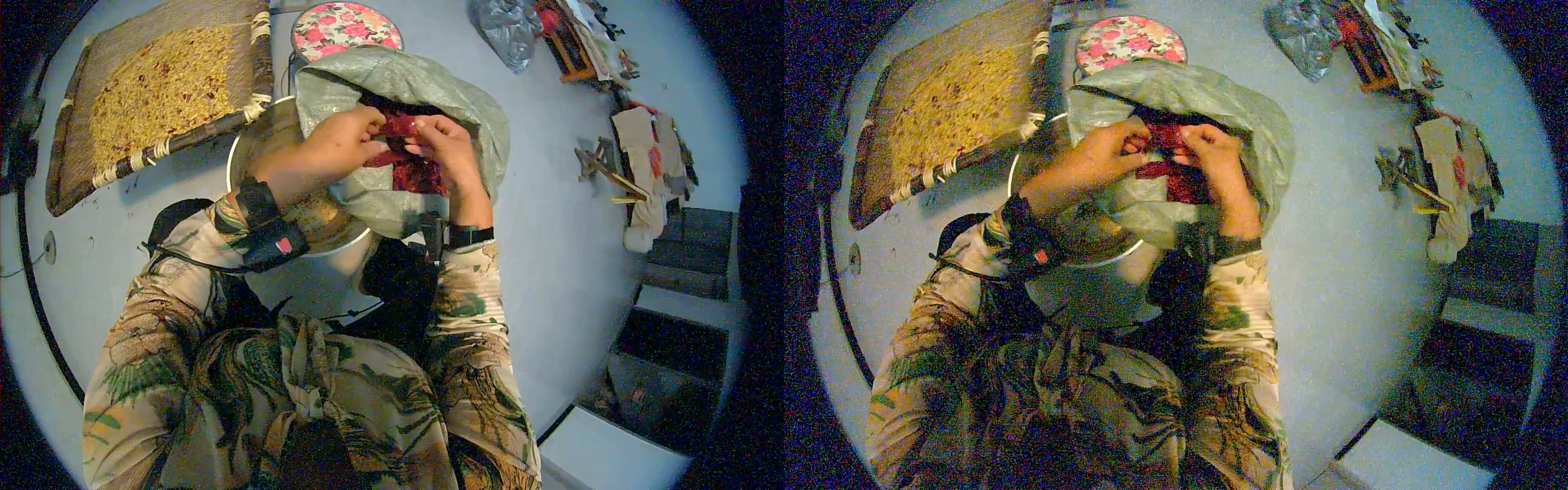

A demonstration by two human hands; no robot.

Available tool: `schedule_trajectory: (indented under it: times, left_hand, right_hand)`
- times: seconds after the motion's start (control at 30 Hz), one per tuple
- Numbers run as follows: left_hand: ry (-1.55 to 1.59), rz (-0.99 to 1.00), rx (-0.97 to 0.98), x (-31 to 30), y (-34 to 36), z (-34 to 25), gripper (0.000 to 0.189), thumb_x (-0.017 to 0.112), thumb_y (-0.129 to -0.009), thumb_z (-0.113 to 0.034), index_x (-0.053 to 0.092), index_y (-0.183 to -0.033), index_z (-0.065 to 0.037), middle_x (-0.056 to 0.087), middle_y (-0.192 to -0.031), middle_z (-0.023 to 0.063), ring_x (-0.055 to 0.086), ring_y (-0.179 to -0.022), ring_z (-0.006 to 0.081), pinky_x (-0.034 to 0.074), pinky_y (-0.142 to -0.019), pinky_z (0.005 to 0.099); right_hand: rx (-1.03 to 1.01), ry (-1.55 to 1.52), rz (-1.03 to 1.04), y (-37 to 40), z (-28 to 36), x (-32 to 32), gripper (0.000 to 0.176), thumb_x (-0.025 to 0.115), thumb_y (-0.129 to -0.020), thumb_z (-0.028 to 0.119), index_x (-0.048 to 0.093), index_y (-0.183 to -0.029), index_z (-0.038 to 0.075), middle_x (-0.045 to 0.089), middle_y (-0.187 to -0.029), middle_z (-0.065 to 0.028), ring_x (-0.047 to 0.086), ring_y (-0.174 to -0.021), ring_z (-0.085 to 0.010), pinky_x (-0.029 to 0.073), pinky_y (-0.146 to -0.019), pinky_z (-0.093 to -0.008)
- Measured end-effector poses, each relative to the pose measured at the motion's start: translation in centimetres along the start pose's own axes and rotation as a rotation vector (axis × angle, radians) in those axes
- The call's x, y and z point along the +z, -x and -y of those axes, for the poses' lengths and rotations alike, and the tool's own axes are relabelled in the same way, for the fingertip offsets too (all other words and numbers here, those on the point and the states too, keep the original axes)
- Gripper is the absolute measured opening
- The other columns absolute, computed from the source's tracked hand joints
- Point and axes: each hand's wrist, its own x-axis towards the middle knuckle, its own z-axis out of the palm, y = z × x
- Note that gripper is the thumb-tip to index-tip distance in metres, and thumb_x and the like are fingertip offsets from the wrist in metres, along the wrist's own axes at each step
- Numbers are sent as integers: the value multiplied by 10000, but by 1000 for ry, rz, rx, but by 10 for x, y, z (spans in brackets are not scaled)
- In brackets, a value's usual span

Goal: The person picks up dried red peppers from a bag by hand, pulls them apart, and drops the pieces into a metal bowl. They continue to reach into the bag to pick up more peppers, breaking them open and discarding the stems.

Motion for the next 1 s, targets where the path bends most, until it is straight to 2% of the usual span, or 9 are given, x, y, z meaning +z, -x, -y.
schedule_trajectory:
  times: [0.1,0.2,0.4,0.6,0.7,0.8,0.9,1.0]
  left_hand:
    - [-107,-70,49,3,3,-10,396,666,-800,-218,561,-1118,-8,649,-933,187,644,-869,308,506,-756,387]
    - [-151,-45,15,-4,1,-18,406,687,-801,-189,570,-1159,-37,668,-948,119,647,-833,237,517,-767,361]
    - [-115,-59,-27,-10,2,-21,406,690,-797,-192,581,-1154,-34,670,-952,121,644,-822,222,514,-753,342]
    - [-111,-78,-1,-10,1,-20,390,684,-799,-178,586,-1146,-29,670,-960,122,644,-833,213,512,-755,331]
    - [-57,-80,-28,-6,0,-18,385,683,-798,-160,585,-1147,-28,673,-966,116,646,-836,209,512,-756,329]
    - [-73,-88,34,-6,0,-19,397,679,-804,-135,568,-1171,-33,675,-971,115,649,-828,204,517,-750,328]
    - [-30,-114,-44,-4,3,-19,402,667,-814,-113,548,-1191,-36,676,-975,118,652,-805,201,524,-743,327]
    - [-48,-92,-1,-6,2,-15,401,649,-823,-95,533,-1201,-29,677,-975,122,654,-779,201,528,-737,328]
  right_hand:
    - [-40,24,30,13,13,22,177,654,-871,163,638,-926,-5,653,-845,-58,618,-701,-125,547,-667,-271]
    - [-70,13,67,17,15,31,176,657,-870,156,636,-923,-10,653,-833,-58,623,-705,-127,537,-667,-258]
    - [-81,-18,89,23,20,34,153,660,-864,128,635,-929,-8,654,-831,-48,622,-696,-130,527,-665,-252]
    - [-178,-34,107,18,14,32,235,695,-828,111,615,-1006,-18,652,-860,-44,614,-751,-122,508,-681,-250]
    - [-265,17,93,22,17,35,294,720,-803,115,608,-1044,-10,647,-858,-38,588,-748,-106,478,-655,-240]
    - [-227,213,153,17,10,31,298,724,-797,111,613,-1053,5,641,-821,-33,558,-703,-95,455,-625,-234]
    - [-250,313,113,14,2,27,264,714,-807,133,627,-1024,12,636,-793,-34,534,-684,-88,449,-626,-235]
    - [-343,472,68,11,4,17,243,707,-800,148,641,-991,14,658,-796,-77,590,-679,-156,472,-640,-279]
